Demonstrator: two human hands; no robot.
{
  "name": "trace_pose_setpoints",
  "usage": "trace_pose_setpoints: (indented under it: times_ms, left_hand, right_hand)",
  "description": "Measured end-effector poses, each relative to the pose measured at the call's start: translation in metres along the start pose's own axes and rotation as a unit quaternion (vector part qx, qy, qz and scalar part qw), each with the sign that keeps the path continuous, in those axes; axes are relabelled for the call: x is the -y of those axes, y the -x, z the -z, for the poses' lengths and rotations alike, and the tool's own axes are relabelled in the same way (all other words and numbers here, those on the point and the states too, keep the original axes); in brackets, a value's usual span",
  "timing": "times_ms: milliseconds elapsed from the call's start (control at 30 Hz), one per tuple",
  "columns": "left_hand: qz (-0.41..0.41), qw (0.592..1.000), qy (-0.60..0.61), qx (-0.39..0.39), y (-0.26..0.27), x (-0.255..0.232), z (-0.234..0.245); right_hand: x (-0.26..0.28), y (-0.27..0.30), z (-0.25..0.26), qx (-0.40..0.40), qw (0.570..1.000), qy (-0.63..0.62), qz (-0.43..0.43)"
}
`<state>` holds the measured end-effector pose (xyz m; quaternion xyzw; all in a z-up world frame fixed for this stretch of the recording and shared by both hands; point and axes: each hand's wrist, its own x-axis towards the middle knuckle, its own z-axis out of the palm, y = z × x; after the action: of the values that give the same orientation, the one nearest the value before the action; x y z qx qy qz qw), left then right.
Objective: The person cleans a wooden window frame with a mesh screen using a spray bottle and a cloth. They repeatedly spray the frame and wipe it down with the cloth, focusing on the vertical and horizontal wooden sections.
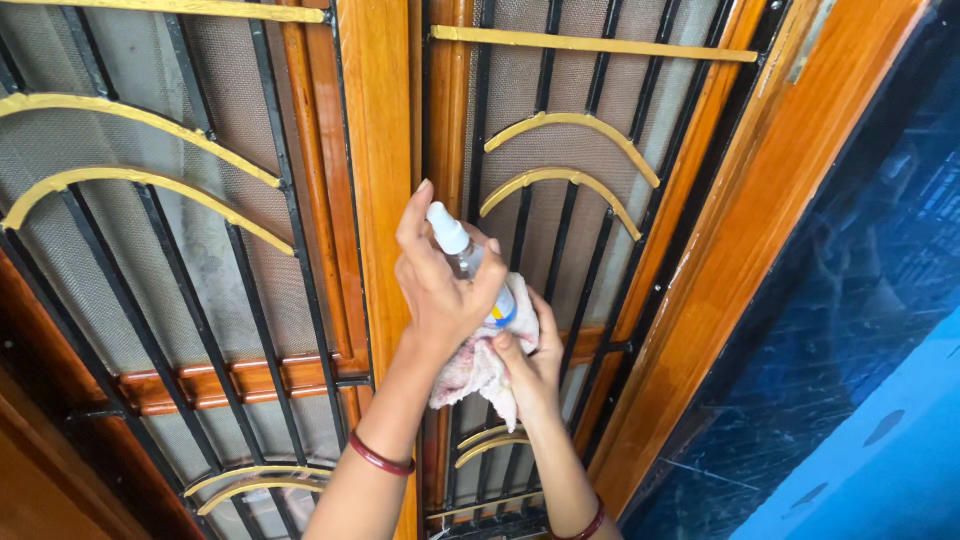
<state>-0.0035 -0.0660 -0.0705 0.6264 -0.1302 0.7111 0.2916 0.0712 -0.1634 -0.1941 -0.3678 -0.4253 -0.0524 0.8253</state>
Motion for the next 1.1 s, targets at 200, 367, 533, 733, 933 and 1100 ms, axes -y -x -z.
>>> trace_pose_setpoints:
  times_ms: [200,367,533,733,933,1100]
  left_hand:
    - [0.027,0.986,0.163,0.036,0.024,0.005,-0.007]
    - [0.055,0.974,0.211,0.064,0.038,0.010,-0.005]
    - [0.107,0.958,0.252,0.083,0.046,0.004,-0.007]
    - [0.063,0.960,0.242,0.129,0.043,0.006,-0.001]
    - [0.102,0.981,0.140,0.086,0.037,0.003,-0.009]
    - [0.081,0.989,0.028,0.121,0.006,-0.007,-0.009]
  right_hand:
    - [-0.002,0.019,-0.010,-0.108,0.982,0.119,0.101]
    - [0.004,0.018,-0.012,-0.130,0.879,0.332,0.316]
    - [-0.001,0.018,-0.001,-0.129,0.843,0.369,0.369]
    - [-0.023,0.014,0.031,-0.068,0.985,0.114,0.111]
    - [-0.029,0.007,0.041,0.028,0.998,0.055,0.012]
    - [-0.020,-0.005,0.054,0.015,0.992,0.122,0.033]
